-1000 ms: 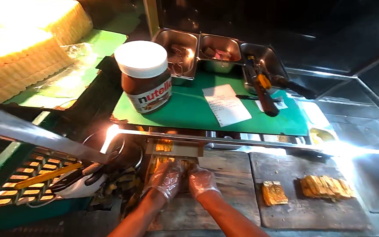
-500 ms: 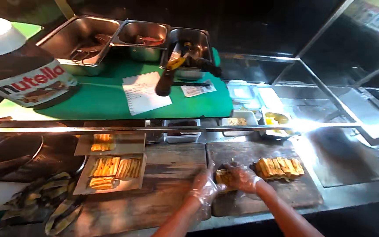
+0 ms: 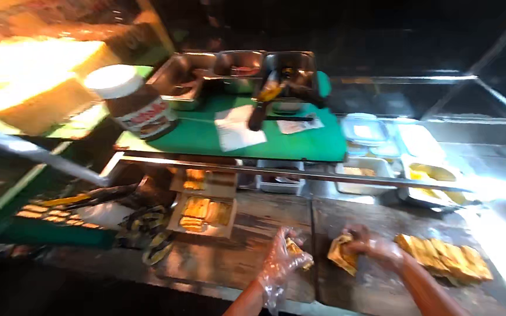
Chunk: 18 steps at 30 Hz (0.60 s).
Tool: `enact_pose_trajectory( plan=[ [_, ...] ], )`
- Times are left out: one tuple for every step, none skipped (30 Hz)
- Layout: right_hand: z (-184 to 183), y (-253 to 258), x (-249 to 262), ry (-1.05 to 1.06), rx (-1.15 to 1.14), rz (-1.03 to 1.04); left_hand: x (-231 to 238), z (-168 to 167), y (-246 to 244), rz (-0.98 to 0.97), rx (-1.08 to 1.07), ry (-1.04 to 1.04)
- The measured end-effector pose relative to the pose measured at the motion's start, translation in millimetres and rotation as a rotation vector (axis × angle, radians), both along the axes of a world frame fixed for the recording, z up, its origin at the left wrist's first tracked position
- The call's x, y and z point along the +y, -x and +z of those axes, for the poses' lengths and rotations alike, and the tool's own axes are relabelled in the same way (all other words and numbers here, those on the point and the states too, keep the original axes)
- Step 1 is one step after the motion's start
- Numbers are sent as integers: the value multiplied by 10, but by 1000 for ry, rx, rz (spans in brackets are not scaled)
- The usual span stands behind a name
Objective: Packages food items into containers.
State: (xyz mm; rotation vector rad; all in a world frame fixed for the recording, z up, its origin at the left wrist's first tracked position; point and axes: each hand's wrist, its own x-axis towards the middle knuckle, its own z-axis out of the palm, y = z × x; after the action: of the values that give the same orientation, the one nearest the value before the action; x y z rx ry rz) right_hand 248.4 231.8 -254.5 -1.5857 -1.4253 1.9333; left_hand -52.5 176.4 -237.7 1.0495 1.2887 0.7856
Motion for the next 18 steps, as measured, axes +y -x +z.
enact_pose_trajectory(
  plan=[
    [61, 125, 18, 9, 42, -45, -11, 170, 374, -30, 139, -94],
    [132, 304, 44, 19, 79, -81, -2, 300, 776, -94, 371, -207],
    [215, 535, 73, 19, 113, -108, 45, 392, 1156, -174, 620, -299],
    [291, 806, 103, 14, 146, -116, 123, 449, 1478, -254, 866, -354],
    [367, 1117, 146, 0, 183, -103, 222, 474, 1718, -329, 1068, -351],
    [455, 1458, 209, -22, 216, -85, 340, 458, 1882, -401, 1194, -315],
    [535, 1808, 287, -55, 247, -78, 463, 418, 1990, -484, 1239, -254],
    [611, 2139, 372, -91, 263, -72, 565, 357, 2069, -563, 1222, -207],
    [676, 2436, 463, -128, 261, -64, 626, 269, 2150, -618, 1149, -193],
    [739, 2695, 561, -163, 229, -49, 659, 199, 2230, -650, 1066, -193],
    [787, 2920, 660, -199, 172, -37, 687, 193, 2301, -678, 993, -180],
    [830, 3120, 748, -231, 95, -33, 715, 177, 2386, -687, 939, -166],
    [881, 3300, 824, -262, -12, -20, 741, 150, 2475, -692, 906, -149],
    [927, 3461, 891, -304, -161, 31, 756, 102, 2559, -697, 889, -142],
    [969, 3620, 950, -354, -328, 106, 757, 32, 2626, -710, 895, -153],
    [949, 3768, 1001, -417, -485, 182, 738, -70, 2671, -719, 898, -184],
    [824, 3897, 1033, -521, -612, 217, 698, -174, 2690, -717, 903, -236],
    [642, 4009, 1054, -646, -720, 228, 652, -235, 2686, -718, 911, -272]
  ],
)
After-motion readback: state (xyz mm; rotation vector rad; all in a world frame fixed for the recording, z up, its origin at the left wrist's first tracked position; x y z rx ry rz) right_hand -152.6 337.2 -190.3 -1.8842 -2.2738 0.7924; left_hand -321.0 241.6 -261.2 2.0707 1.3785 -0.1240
